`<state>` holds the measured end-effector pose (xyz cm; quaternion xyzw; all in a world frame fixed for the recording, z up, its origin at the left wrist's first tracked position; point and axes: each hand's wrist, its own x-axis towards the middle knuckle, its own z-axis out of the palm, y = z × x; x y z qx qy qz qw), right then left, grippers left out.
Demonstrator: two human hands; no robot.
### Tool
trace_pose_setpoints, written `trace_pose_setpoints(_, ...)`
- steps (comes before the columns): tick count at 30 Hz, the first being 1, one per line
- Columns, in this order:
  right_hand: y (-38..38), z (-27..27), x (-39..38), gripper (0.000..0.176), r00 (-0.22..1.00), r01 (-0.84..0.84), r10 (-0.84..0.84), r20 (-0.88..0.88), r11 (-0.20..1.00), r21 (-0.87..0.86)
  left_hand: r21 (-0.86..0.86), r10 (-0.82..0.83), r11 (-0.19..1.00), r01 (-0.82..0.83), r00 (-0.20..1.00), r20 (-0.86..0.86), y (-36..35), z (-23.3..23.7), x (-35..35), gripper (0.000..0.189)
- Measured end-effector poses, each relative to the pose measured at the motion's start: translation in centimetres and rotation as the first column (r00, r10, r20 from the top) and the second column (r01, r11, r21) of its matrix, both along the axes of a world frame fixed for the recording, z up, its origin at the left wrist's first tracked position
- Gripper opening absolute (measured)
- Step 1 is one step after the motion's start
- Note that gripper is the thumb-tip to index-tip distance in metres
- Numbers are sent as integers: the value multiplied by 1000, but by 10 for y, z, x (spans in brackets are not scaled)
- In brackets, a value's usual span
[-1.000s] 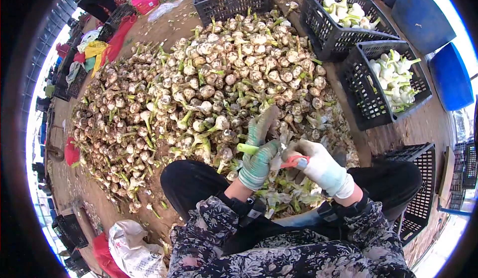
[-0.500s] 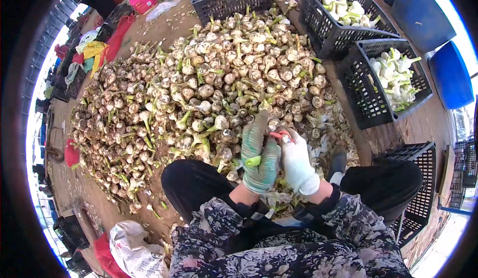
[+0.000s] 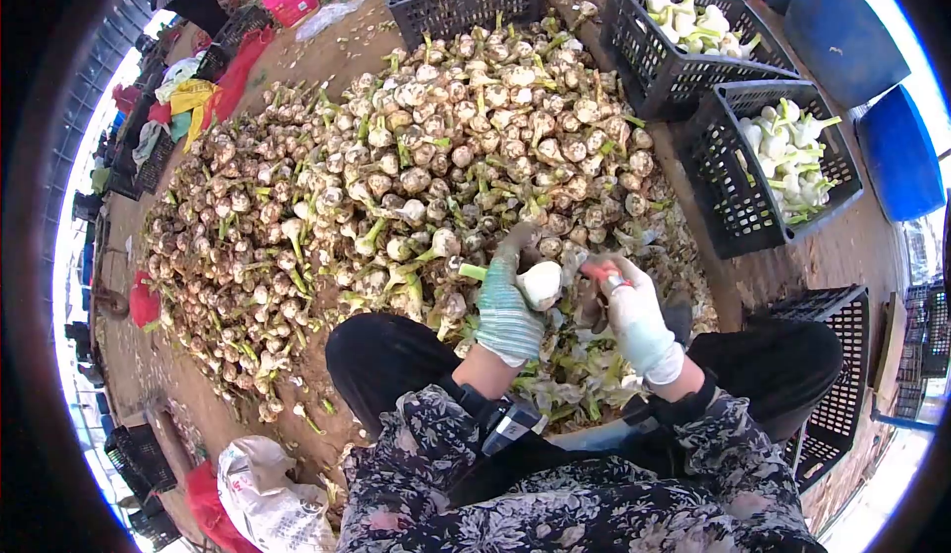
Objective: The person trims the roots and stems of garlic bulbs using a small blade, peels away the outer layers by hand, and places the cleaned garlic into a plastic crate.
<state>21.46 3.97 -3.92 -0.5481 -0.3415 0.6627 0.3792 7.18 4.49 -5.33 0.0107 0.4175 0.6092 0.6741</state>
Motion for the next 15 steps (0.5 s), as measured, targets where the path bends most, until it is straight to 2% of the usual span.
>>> trace_pose_setpoints(1,-1,-13,-9,23,997,64,-69,31,989,136,-19,66,998,-67,997,-45,-1,0,5,31)
trace_pose_setpoints(2,-1,-22,-19,27,954,15,-100,283,957,290,-16,63,998,-64,997,-43,-2,0,12,31)
trace_pose_setpoints(4,-10,-28,-48,28,955,133,-239,175,874,466,152,209,975,-160,891,-404,-4,-1,26,32)
trace_pose_setpoints(5,-8,-36,-58,27,827,72,-405,390,764,641,207,215,969,-132,865,-454,-7,-12,26,30)
trace_pose_setpoints(6,-9,-42,-65,23,900,247,-391,191,821,515,208,215,969,-132,865,-453,-11,-21,26,30)
trace_pose_setpoints(8,-3,-25,-63,22,945,257,-305,118,915,311,206,187,970,-127,934,-305,-12,-9,26,28)
trace_pose_setpoints(9,2,-38,-63,23,939,326,-343,-8,885,331,146,147,983,-109,948,-282,-10,-14,21,27)
trace_pose_setpoints(10,9,-59,-63,24,918,396,-372,-135,853,341,151,115,984,-99,988,-100,-6,-5,14,27)
trace_pose_setpoints(11,17,-64,-60,27,888,426,-403,-222,902,66,163,115,981,-108,993,-31,-7,-2,15,28)
trace_pose_setpoints(12,16,-68,-56,28,888,403,-383,-255,915,29,171,110,979,-114,993,36,-8,0,15,28)
trace_pose_setpoints(14,20,-90,-45,29,839,459,-479,-259,878,-139,188,71,979,-79,996,47,-8,5,8,30)
trace_pose_setpoints(15,17,-88,-26,29,876,338,-392,-281,915,-222,203,55,977,-60,998,30,-8,3,-1,28)
